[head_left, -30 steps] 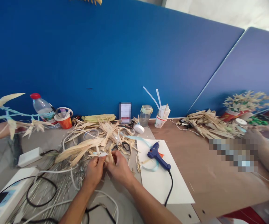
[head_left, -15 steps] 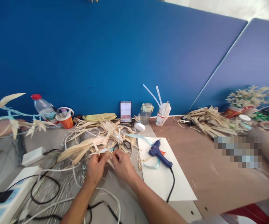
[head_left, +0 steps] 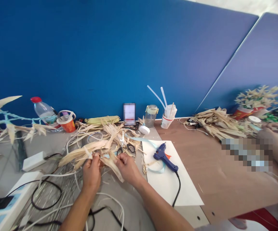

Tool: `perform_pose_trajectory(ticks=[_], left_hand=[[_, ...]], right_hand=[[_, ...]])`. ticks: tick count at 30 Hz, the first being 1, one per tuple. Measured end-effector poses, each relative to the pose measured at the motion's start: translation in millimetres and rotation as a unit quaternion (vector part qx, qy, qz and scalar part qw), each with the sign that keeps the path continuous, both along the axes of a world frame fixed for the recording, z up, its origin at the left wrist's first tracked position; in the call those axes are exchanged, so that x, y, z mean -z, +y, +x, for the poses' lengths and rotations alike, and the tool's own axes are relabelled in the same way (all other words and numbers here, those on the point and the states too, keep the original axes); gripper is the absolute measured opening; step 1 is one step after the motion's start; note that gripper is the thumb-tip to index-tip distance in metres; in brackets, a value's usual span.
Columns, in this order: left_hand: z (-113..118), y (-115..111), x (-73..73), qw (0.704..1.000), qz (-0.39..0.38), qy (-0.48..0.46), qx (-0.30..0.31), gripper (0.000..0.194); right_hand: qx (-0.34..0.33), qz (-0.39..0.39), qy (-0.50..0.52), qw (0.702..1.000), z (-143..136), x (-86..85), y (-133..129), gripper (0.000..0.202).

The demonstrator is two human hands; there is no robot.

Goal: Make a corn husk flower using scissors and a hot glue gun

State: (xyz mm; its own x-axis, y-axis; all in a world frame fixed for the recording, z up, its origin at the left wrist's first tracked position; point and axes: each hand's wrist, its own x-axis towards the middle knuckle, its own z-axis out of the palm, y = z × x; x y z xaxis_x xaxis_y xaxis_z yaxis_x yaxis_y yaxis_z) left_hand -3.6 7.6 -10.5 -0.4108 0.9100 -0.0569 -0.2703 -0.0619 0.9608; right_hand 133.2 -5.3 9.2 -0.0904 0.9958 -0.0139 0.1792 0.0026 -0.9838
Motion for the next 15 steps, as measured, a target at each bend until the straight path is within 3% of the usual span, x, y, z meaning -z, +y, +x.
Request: perform_pose_trajectory(ticks=[5, 9, 15], left_hand=[[-5, 2, -10.0, 0.993, 0.016, -0.116, -0.007, 0.026], [-5, 1, -9.1, 0.995, 0.042, -0.088, 0.001, 0.026], [9, -6, -5.8, 0.992, -0.017, -0.031, 0.122, 0.04]], right_hand=[[-0.012, -0.022, 0.003, 1.0, 7, -4.6, 3, 0.016], [0.073, -0.023, 0.039, 0.996, 10, -7.3, 7, 0.01], [0.08, -0.021, 0.092, 0.992, 4, -1.0, 8, 0.011]])
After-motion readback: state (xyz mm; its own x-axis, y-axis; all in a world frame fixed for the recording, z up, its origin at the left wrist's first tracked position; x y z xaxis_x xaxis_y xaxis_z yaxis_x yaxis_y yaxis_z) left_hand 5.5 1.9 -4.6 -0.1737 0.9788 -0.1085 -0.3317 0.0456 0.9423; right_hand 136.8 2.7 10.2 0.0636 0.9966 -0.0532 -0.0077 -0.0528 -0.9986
